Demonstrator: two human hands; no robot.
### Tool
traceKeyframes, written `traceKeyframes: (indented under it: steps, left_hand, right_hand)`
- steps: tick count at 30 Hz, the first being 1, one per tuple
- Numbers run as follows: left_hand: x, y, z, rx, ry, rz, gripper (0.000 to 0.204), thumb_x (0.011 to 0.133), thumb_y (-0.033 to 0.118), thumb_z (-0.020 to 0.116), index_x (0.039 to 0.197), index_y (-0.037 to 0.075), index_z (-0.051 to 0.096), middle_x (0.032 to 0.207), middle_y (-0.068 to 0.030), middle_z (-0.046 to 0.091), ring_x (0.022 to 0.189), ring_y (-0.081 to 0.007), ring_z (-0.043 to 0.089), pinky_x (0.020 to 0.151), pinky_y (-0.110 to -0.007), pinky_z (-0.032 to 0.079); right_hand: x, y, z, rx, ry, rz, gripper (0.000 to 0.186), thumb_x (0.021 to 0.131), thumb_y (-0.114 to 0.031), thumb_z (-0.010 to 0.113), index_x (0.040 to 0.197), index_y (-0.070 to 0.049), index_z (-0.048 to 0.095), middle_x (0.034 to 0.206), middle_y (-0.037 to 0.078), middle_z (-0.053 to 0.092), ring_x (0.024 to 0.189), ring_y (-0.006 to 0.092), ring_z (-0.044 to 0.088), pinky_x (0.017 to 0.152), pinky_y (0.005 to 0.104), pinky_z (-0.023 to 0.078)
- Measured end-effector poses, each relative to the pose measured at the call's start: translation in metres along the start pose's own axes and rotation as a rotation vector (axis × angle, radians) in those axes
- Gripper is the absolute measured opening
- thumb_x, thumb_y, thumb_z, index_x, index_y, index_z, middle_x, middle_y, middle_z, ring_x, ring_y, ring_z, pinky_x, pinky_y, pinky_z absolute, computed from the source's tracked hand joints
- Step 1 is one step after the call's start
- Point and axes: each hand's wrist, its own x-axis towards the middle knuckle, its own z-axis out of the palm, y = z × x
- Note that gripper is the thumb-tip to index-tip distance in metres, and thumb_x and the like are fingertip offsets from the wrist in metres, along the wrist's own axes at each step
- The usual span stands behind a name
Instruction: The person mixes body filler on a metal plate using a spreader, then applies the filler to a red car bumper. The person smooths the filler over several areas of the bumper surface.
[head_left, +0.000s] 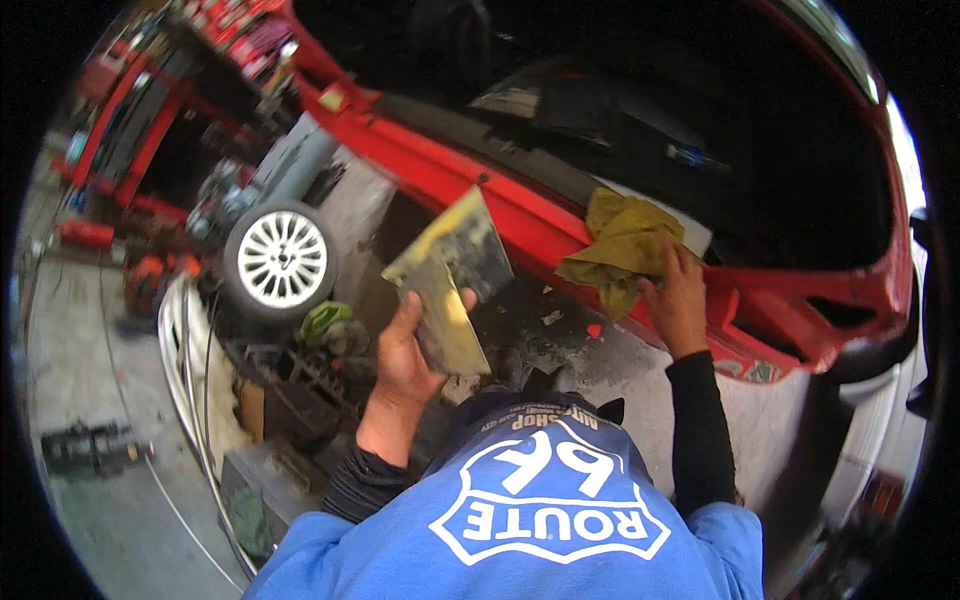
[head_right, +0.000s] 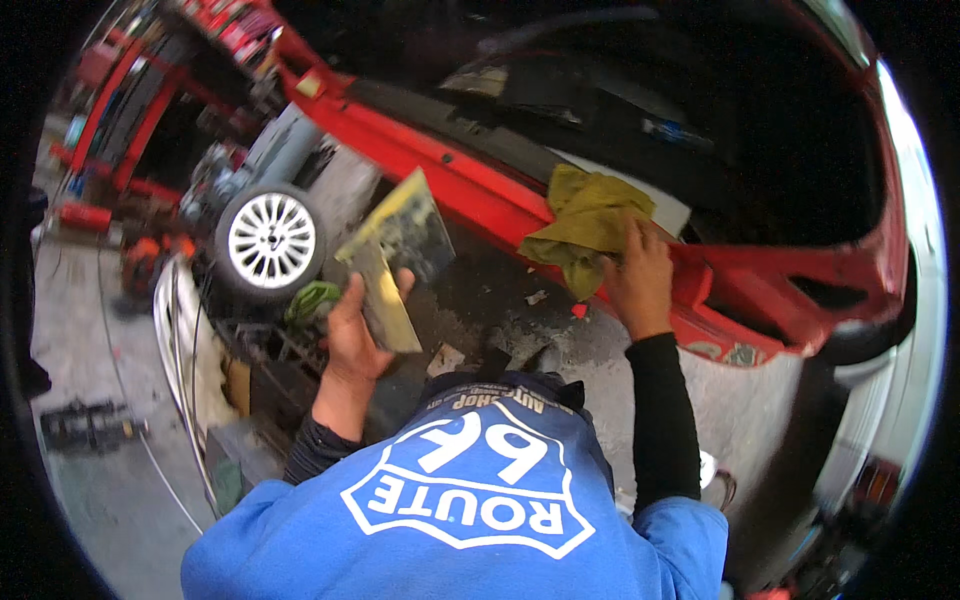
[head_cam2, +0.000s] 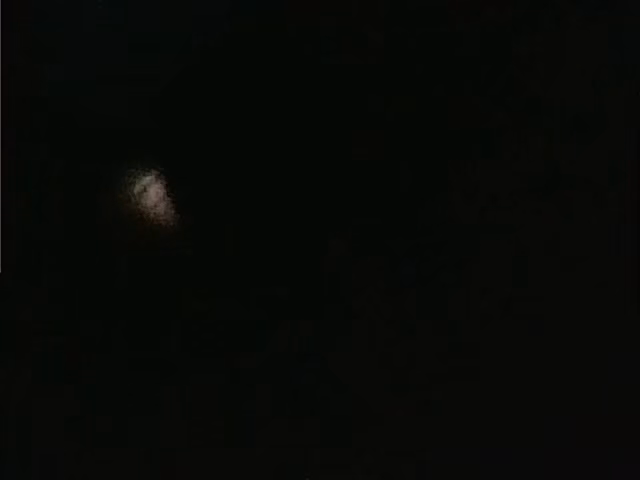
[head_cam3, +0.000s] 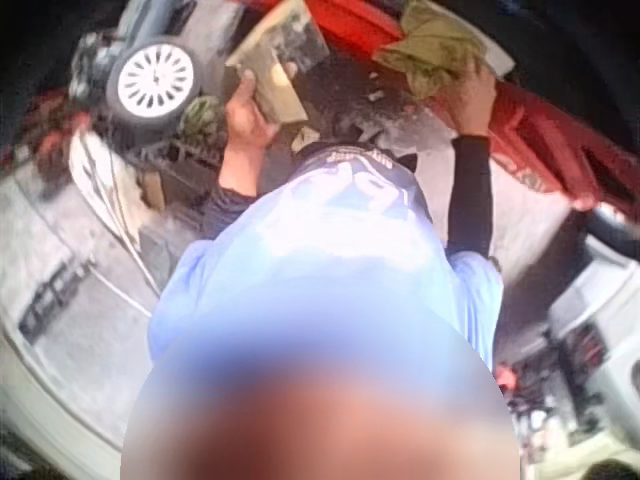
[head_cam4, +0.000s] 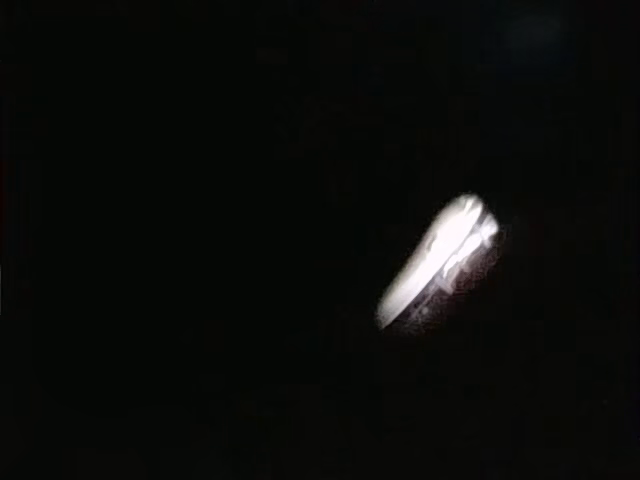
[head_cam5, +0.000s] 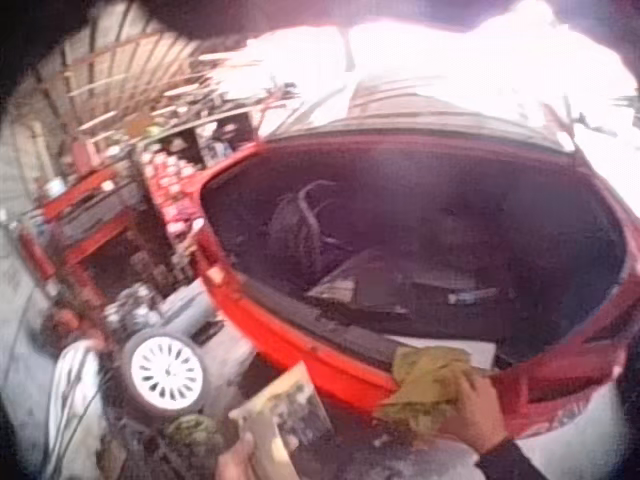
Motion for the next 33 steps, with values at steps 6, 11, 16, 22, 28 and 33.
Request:
traceKeyframes:
  steps: [6,11,16,22,28,33]
  left_hand:
    - [-0.031,0.066,-0.028,-0.272,0.068,0.394,0.039,0.100,0.027,0.055,0.132,0.006,0.055,0.125,-0.0092,0.064,0.120,-0.0304,0.058,0.100,-0.042,0.051]
    - [-0.064,0.090,-0.059,-0.417,-0.052,0.541,0.039,0.101,0.023,0.051,0.137,0.006,0.051,0.131,-0.0128,0.060,0.126,-0.0344,0.053,0.096,-0.048,0.055]
    - [-0.057,0.103,-0.092,-0.480,0.001,0.633,0.040,0.102,0.021,0.051,0.139,0.006,0.049,0.134,-0.0130,0.058,0.126,-0.0345,0.054,0.094,-0.051,0.056]
    - [-0.027,0.142,-0.138,-0.532,0.252,0.745,0.040,0.100,0.021,0.055,0.136,0.006,0.052,0.132,-0.0116,0.060,0.121,-0.0323,0.057,0.096,-0.044,0.055]
    - [-0.003,0.178,-0.169,-0.491,0.202,0.762,0.038,0.099,0.023,0.056,0.133,0.006,0.054,0.125,-0.0102,0.065,0.116,-0.0316,0.061,0.097,-0.042,0.054]
    - [0.023,0.214,-0.206,-0.553,0.209,0.832,0.036,0.100,0.021,0.054,0.133,0.006,0.055,0.127,-0.0092,0.064,0.115,-0.0301,0.062,0.102,-0.042,0.051]
  right_hand:
    - [0.003,0.044,0.027,-0.054,-0.027,-0.179,0.048,0.074,-0.003,0.067,0.122,-0.004,0.061,0.114,0.017,0.060,0.110,0.0379,0.055,0.090,0.0444,0.048]
    - [0.021,0.042,0.028,0.619,-0.038,0.116,0.025,0.082,0.006,0.057,0.106,0.002,0.063,0.106,0.011,0.065,0.099,0.0243,0.061,0.089,0.0351,0.049]
    - [0.047,-0.010,0.003,1.145,-0.095,0.229,0.022,0.088,0.008,0.047,0.106,0.000,0.058,0.104,0.005,0.062,0.095,0.0115,0.058,0.086,0.0257,0.047]
    - [0.096,-0.148,0.038,1.276,-0.132,0.107,0.014,0.102,-0.011,0.049,0.091,-0.004,0.055,0.082,-0.002,0.057,0.073,0.0046,0.053,0.065,0.0210,0.044]
    - [0.130,-0.267,0.099,1.322,-0.450,0.136,0.025,0.101,-0.022,0.056,0.082,-0.006,0.058,0.076,-0.004,0.057,0.069,0.0027,0.050,0.059,0.0212,0.041]
    - [0.171,-0.341,0.157,1.231,-0.754,-0.019,0.022,0.099,-0.019,0.059,0.086,-0.002,0.060,0.077,-0.003,0.057,0.072,0.0036,0.050,0.063,0.0225,0.043]
